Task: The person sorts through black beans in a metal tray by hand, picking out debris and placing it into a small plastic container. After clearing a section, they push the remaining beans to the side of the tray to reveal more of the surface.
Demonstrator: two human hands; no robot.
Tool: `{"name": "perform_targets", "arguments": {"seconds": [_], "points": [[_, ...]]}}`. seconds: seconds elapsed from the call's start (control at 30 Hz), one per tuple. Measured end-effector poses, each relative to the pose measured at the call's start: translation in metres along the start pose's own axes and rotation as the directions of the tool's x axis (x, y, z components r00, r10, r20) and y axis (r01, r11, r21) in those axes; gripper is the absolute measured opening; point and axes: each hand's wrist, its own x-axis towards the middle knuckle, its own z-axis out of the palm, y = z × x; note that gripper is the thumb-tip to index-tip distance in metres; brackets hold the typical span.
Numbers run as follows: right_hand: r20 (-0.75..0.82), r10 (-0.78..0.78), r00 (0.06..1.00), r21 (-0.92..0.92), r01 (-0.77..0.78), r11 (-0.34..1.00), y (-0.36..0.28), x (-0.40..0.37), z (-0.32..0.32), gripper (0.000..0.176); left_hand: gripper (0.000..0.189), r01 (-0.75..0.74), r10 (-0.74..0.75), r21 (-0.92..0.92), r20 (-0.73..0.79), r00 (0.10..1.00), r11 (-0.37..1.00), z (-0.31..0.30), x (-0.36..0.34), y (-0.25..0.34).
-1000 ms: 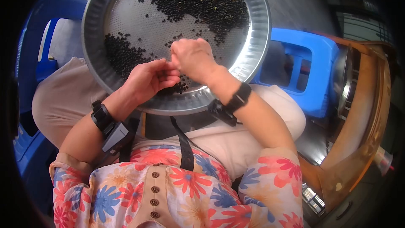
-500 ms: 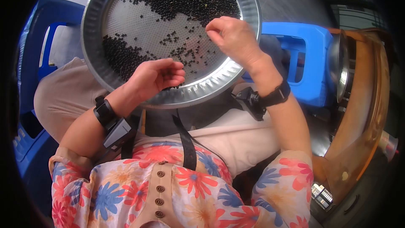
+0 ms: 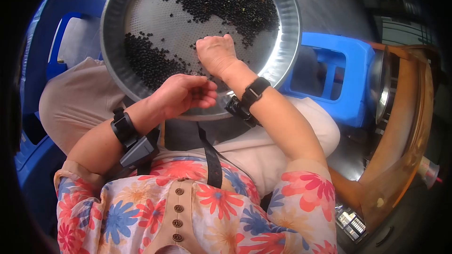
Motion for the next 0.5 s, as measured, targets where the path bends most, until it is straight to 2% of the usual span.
{"name": "perform_targets", "arguments": {"seconds": [0.17,0.23,0.27,0.33,0.4,0.47,0.5], "points": [[-0.036,-0.006,0.999,0.031,0.007,0.999,0.005,0.001,0.001,0.011,0.027,-0.017,0.016,-0.01,-0.024,1.0,1.0,-0.004,0.003,0.003],[-0.051,0.102,0.993,0.237,-0.087,0.968,0.014,-0.007,-0.002,0.012,0.027,-0.039,0.038,-0.011,-0.057,0.998,0.999,-0.005,0.004,0.003],[-0.051,0.101,0.994,0.237,-0.086,0.968,0.016,-0.012,-0.007,0.012,0.027,-0.061,0.059,-0.012,-0.089,0.994,0.998,-0.005,0.005,0.003],[-0.137,0.183,0.974,0.478,-0.097,0.873,0.013,-0.027,-0.021,0.012,0.027,-0.083,0.078,-0.036,-0.117,0.99,0.996,-0.01,0.008,0.005],[-0.207,0.147,0.967,0.557,-0.007,0.831,-0.001,-0.041,-0.025,0.01,0.027,-0.104,0.096,-0.051,-0.136,0.986,0.993,-0.014,0.012,0.005],[-0.124,-0.003,0.992,0.466,0.06,0.883,-0.016,-0.052,-0.028,0.009,0.026,-0.2,0.186,-0.083,-0.158,0.97,0.976,-0.012,0.016,0.004],[-0.126,0.008,0.992,0.461,0.051,0.886,-0.018,-0.054,-0.028,0.009,0.025,-0.191,0.174,-0.099,-0.158,0.972,0.977,-0.008,0.016,0.005]]}}
